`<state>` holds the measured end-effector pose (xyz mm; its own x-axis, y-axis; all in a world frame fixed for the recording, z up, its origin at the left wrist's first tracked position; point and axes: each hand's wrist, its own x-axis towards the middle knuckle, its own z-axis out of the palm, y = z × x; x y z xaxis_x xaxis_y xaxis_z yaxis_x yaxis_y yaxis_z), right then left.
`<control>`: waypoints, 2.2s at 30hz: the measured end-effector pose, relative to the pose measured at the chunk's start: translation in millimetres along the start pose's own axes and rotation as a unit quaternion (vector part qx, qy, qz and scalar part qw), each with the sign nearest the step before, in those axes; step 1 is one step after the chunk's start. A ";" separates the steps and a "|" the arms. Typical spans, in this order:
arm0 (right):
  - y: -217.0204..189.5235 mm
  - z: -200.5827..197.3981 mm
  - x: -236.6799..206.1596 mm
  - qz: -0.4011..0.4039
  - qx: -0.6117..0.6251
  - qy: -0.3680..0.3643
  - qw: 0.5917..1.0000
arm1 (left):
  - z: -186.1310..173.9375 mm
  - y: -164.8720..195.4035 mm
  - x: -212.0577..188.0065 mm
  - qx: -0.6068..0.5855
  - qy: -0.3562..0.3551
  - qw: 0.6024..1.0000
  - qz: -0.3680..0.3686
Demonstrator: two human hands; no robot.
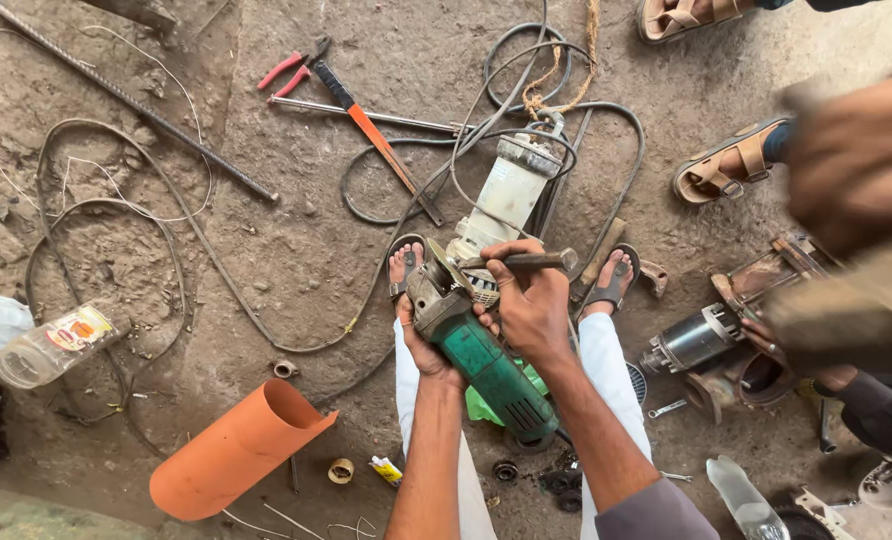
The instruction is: The person uses an angle grinder to grind the surface of a motor part held by another person. They then change the grinding disc on the angle grinder and continue grinding a different motor component.
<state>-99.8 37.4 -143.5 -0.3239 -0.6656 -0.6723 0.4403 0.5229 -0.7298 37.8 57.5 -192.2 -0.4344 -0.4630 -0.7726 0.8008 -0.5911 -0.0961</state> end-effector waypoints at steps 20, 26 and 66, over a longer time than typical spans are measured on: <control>18.0 -0.2 -18.8 -0.012 0.060 0.022 0.998 | -13.8 5.5 -18.5 0.022 -0.014 1.000 -0.017; 24.1 -6.7 -18.6 -0.053 0.038 0.007 0.998 | -14.1 2.1 -21.9 0.013 -0.022 1.000 -0.008; 49.6 13.8 -33.5 0.047 0.071 0.017 0.996 | -32.1 11.4 -41.7 0.018 -0.010 1.000 0.010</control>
<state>-55.5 78.3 -155.4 -0.3024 -0.5973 -0.7428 0.5830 0.5007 -0.6399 78.3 91.2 -181.2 -0.4264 -0.4876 -0.7619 0.7945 -0.6046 -0.0577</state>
